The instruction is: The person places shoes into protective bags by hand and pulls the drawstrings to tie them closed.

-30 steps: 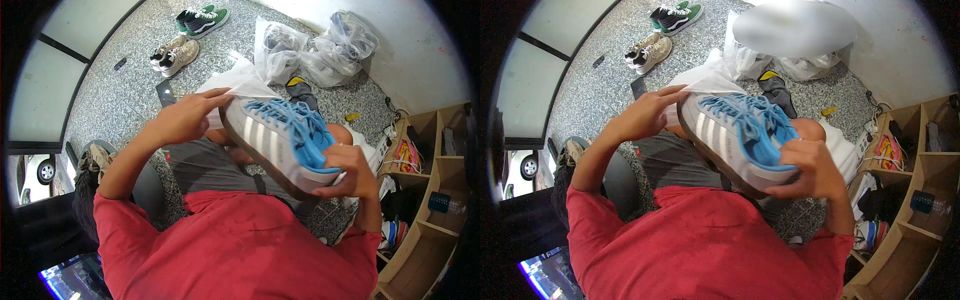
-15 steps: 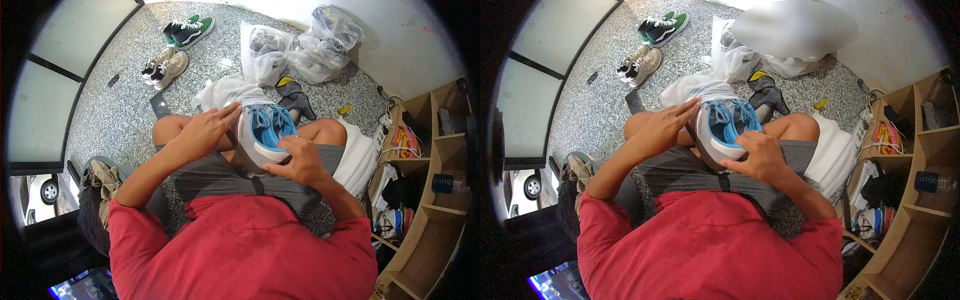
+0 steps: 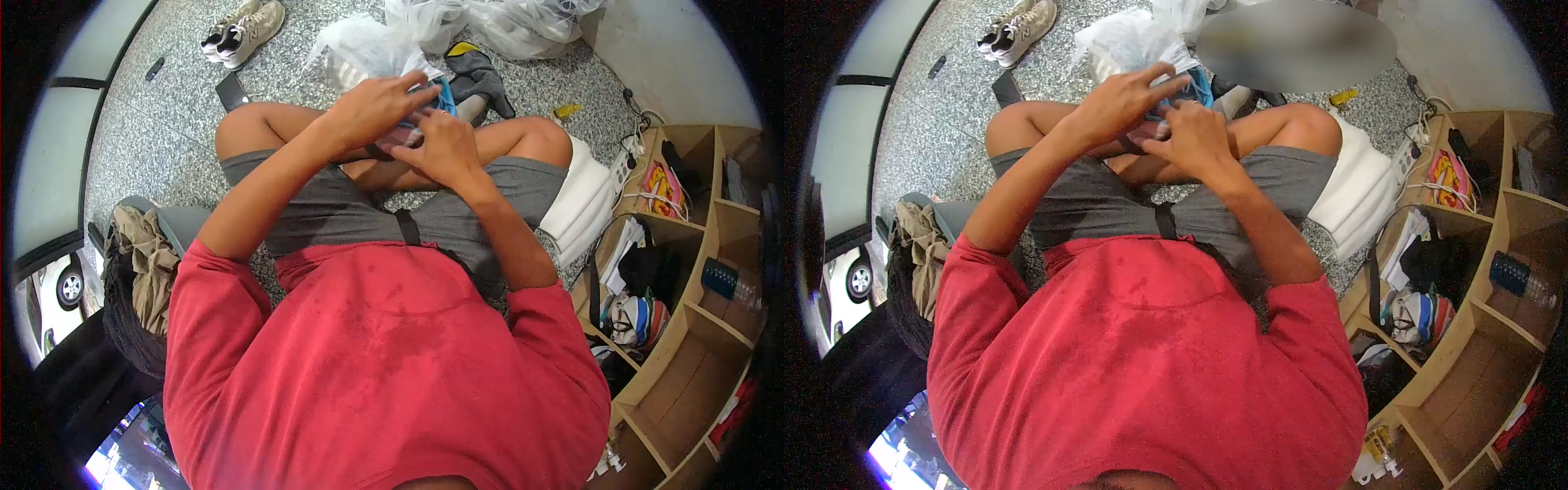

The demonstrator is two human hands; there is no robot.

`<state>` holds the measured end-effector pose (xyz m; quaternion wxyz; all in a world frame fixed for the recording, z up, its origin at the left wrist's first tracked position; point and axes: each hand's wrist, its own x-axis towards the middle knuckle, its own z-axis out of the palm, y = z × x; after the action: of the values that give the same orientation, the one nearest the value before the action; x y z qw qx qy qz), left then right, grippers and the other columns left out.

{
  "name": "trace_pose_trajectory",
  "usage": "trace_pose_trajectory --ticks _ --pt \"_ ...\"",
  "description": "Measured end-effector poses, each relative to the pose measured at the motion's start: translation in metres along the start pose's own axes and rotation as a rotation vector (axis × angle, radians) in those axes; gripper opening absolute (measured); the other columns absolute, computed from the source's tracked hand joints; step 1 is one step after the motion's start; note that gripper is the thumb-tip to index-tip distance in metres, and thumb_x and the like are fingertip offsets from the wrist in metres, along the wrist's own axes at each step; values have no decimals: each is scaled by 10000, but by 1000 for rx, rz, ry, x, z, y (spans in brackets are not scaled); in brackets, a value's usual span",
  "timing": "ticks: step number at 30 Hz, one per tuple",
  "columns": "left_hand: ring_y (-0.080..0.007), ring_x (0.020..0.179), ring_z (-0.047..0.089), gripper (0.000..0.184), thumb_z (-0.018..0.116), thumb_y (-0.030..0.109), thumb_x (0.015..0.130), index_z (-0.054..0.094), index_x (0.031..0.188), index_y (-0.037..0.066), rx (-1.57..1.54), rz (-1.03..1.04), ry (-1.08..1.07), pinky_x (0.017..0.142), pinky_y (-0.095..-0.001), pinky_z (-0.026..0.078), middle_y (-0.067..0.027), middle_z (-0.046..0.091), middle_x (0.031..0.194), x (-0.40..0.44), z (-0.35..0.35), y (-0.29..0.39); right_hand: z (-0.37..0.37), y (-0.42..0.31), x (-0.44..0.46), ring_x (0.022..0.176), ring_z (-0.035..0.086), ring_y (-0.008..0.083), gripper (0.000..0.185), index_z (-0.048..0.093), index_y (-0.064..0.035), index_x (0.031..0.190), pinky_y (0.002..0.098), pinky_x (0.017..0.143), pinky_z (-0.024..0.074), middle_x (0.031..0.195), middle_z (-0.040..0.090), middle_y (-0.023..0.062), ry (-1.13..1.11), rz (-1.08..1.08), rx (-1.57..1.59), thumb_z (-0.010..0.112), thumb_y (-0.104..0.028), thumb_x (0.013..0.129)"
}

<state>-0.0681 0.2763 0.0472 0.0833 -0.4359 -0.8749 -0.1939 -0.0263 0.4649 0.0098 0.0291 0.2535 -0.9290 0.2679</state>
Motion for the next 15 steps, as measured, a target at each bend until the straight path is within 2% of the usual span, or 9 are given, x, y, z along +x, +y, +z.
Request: trace_pose_trajectory --ticks 2,4,6,8,9,10,12,13,15 --pt "-388 896 703 534 718 74 789 598 1310 65 -1 19 12 774 -468 589 -154 586 1228 -14 -2 -3 -9 -2 0 827 700 332 511 741 -64 948 471 712 550 886 702 132 -10 51 16 803 -537 765" --pt "-377 912 705 616 630 -8 809 558 1414 82 40 -229 -10 791 -453 591 -157 589 1256 -18 -8 -9 -9 -5 -3 833 700 330 491 744 -71 932 470 711 554 888 703 129 -27 34 17 805 -528 764" --pt "-385 877 706 571 631 27 828 569 1394 67 100 -297 -21 748 -464 589 -159 614 1211 -5 -13 -16 -4 -11 -2 816 691 325 462 734 -75 891 469 700 554 841 681 121 62 3 54 816 -506 751" --pt "-399 822 707 543 633 73 842 585 1382 79 174 -347 -23 697 -488 581 -159 652 1147 7 -8 -29 -4 -21 0 831 699 318 449 736 -91 887 468 687 558 835 684 127 -5 -21 -40 815 -508 742" --pt "-398 805 707 382 632 107 855 665 1233 61 187 -371 9 691 -502 574 -168 692 1027 16 -4 -31 -2 -23 0 855 696 309 413 727 -95 875 457 686 558 846 681 122 -7 -39 -70 819 -475 740" --pt "-398 805 707 382 632 107 855 665 1233 61 198 -365 15 691 -502 574 -168 692 1027 24 2 -40 -1 -25 1 855 696 309 413 727 -95 875 457 686 558 846 681 122 6 -44 -73 819 -475 740" --pt "-392 810 708 185 620 97 858 710 1010 40 290 -374 -185 719 -507 575 -175 700 922 38 17 -57 -2 -29 2 881 689 305 384 721 -98 870 449 691 559 863 677 120 4 -84 -96 829 -440 732" --pt "-395 797 709 111 617 102 853 697 842 26 271 -323 -117 716 -511 574 -178 697 858 42 23 -61 -3 -32 2 902 685 305 361 714 -100 865 440 695 562 872 677 121 -24 -74 -99 843 -404 719" --pt "-399 793 710 116 616 102 846 702 838 25 240 -312 -84 707 -510 576 -178 697 860 54 37 -68 -2 -30 3 901 686 307 358 714 -101 865 437 699 564 873 678 122 -19 -107 -107 849 -396 712"
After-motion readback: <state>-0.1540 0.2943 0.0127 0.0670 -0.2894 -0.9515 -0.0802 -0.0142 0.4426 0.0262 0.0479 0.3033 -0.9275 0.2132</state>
